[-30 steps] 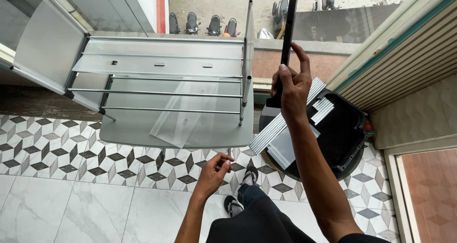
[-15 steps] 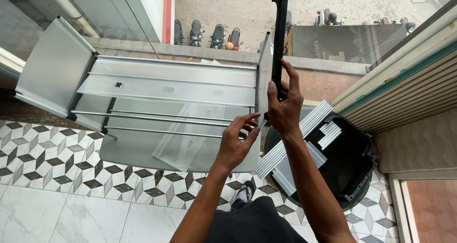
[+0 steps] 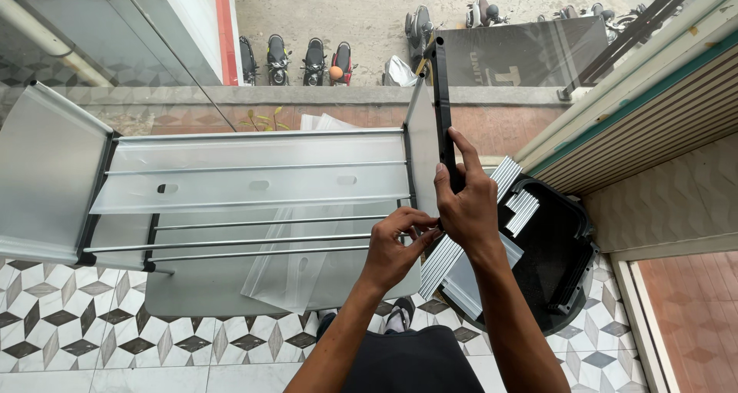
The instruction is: The person assembles a metal-framed drying rack by inserting metal rods into black plastic sleeves and attaching translucent plastic sheets to the frame. The person repeatedly picks parts from a black bin, aligns them with the frame, and secures them in place.
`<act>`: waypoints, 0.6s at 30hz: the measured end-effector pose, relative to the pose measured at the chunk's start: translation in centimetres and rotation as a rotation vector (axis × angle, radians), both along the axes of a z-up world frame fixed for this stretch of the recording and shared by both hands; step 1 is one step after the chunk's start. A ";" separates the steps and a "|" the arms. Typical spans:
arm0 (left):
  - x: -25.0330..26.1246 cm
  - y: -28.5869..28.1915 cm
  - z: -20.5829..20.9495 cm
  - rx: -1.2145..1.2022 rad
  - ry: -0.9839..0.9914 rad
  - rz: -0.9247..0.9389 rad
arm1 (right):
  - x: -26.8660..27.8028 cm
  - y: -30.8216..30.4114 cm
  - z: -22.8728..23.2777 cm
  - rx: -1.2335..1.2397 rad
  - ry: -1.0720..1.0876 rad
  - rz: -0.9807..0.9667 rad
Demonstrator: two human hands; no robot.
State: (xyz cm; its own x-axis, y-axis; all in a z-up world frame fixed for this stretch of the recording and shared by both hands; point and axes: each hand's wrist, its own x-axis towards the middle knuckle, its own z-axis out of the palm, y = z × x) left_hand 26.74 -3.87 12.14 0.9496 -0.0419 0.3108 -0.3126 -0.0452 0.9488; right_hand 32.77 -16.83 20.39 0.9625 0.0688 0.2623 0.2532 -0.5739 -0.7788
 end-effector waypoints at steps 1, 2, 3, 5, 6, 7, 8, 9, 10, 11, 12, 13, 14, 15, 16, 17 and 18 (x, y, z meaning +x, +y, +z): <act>0.2 0.1 0.1 -0.007 0.020 -0.029 | -0.1 0.0 0.2 -0.003 0.001 -0.010; 0.4 0.5 0.1 -0.006 0.004 -0.056 | -0.1 0.2 0.2 -0.016 0.029 -0.028; 0.5 0.7 0.1 -0.006 -0.012 -0.084 | -0.1 0.3 0.3 -0.028 0.056 -0.046; 1.2 1.1 0.5 0.004 -0.040 -0.143 | 0.1 0.4 0.7 -0.027 0.071 -0.071; 1.5 1.4 0.4 0.007 -0.045 -0.171 | 0.1 0.5 0.6 -0.022 0.066 -0.075; 1.7 1.7 0.2 0.010 -0.050 -0.199 | 0.1 0.7 0.5 -0.016 0.061 -0.079; 2.0 1.8 0.1 0.020 -0.051 -0.215 | 0.2 0.8 0.4 -0.045 0.072 -0.097; 2.3 1.9 0.0 0.029 -0.052 -0.231 | 0.2 0.9 0.4 -0.074 0.083 -0.115; 2.4 2.0 -0.1 0.040 -0.049 -0.246 | 0.2 1.0 0.3 -0.101 0.098 -0.132; 2.6 2.0 -0.1 0.037 -0.033 -0.258 | 0.1 1.0 0.3 -0.106 0.087 -0.139; 2.7 1.8 0.1 0.036 -0.015 -0.268 | 0.2 0.9 0.4 -0.109 0.078 -0.144; 2.9 1.7 0.2 0.035 0.002 -0.278 | 0.2 0.7 0.5 -0.112 0.068 -0.149; 3.0 1.9 0.1 0.025 -0.007 -0.301 | 0.1 0.9 0.4 -0.105 0.071 -0.145; 3.1 2.1 0.0 0.014 -0.016 -0.324 | 0.1 1.0 0.3 -0.097 0.074 -0.140; 3.2 2.2 0.1 0.006 -0.023 -0.346 | 0.1 0.9 0.2 -0.087 0.078 -0.136; 3.5 2.5 0.1 0.005 0.022 -0.369 | 0.0 0.7 0.2 -0.107 0.104 -0.145; 4.3 2.9 0.2 0.003 0.063 -0.393 | 0.1 0.6 0.2 -0.127 0.126 -0.155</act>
State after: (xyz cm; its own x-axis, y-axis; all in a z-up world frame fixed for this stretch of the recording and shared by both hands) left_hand 31.03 -0.99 12.33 0.8780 -0.4068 0.2522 -0.2483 0.0633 0.9666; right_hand 32.83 -16.19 20.63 0.9887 -0.0579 0.1382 0.0596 -0.6940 -0.7175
